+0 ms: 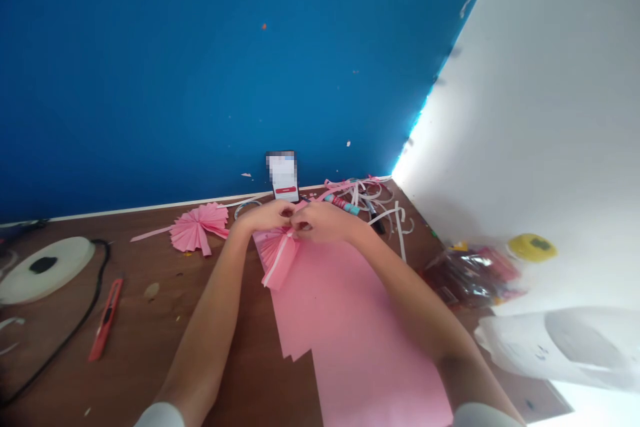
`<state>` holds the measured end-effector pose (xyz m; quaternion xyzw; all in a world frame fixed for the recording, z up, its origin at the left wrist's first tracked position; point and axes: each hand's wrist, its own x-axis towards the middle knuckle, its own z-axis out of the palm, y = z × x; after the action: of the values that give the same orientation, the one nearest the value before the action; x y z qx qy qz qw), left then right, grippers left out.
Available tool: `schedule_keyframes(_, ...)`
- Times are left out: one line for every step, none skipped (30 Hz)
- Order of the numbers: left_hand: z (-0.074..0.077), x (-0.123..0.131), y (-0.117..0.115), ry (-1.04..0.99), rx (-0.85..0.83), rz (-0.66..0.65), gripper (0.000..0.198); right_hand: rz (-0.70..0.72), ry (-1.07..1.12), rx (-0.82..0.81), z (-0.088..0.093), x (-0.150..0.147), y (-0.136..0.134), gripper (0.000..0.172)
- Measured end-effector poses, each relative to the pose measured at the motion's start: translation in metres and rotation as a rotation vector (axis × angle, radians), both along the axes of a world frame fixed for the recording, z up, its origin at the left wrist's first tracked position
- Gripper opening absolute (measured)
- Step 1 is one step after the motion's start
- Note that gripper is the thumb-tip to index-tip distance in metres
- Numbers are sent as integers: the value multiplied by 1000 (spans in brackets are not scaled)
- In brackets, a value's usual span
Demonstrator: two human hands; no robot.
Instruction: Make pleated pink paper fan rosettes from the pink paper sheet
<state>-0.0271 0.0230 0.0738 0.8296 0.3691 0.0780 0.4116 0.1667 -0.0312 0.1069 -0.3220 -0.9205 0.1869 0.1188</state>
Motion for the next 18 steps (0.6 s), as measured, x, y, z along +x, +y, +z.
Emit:
schedule_keyframes(2, 1, -1, -1, 0, -7, 14, 7, 8, 2, -3, -1, 2, 19)
schedule_keyframes(3, 1, -2, -2, 1, -10, 14, 9, 12, 8, -6, -1, 3, 19)
schedule_keyframes(4, 1, -2, -1, 0, -13, 15, 6, 9, 17, -7, -1, 5, 19)
schedule_keyframes(5, 2, -3, 0, -4, -16, 16, -2, 1, 28, -9, -2, 5, 19)
schedule_keyframes(5, 2, -3, 2, -8, -18, 17, -14, -8, 39, -10, -1, 6, 19)
schedule_keyframes(5, 1, -3, 6, -14, -22, 17, -27, -16, 47, -10, -1, 6, 18)
schedule_keyframes(4, 1, -3, 8, -17, -26, 18, -36, -23, 51, -10, -1, 6, 18)
schedule_keyframes(4, 1, -3, 8, -17, -30, 18, -42, -29, 52, -10, 0, 6, 17)
schedule_keyframes(3, 1, -2, 8, -15, -31, 18, -43, -35, 50, -10, 0, 6, 16)
schedule_keyframes(2, 1, -2, 8, -12, -28, 18, -42, -39, 48, -11, 0, 6, 16)
schedule_keyframes(2, 1, -2, 9, -13, -25, 18, -42, -43, 48, -11, 0, 6, 15)
schedule_keyframes(2, 1, -2, 10, -14, -22, 18, -45, -48, 50, -11, 0, 7, 16)
schedule_keyframes(2, 1, -2, 7, -17, -20, 18, -50, -53, 55, -12, -1, 7, 16)
schedule_keyframes(2, 1, -2, 2, -24, -22, 18, -59, -60, 63, -12, -1, 7, 16)
schedule_keyframes(2, 1, -2, -7, -32, -29, 18, -70, -68, 73, -13, -1, 7, 17)
schedule_keyframes(2, 0, -3, -18, -38, -35, 18, -81, -78, 85, -14, -1, 8, 17)
schedule_keyframes(3, 0, -3, -28, -43, -42, 18, -91, -88, 98, -15, -1, 8, 18)
schedule_keyframes(3, 0, -3, -35, -46, -46, 19, -97, -94, 110, -16, -2, 8, 19)
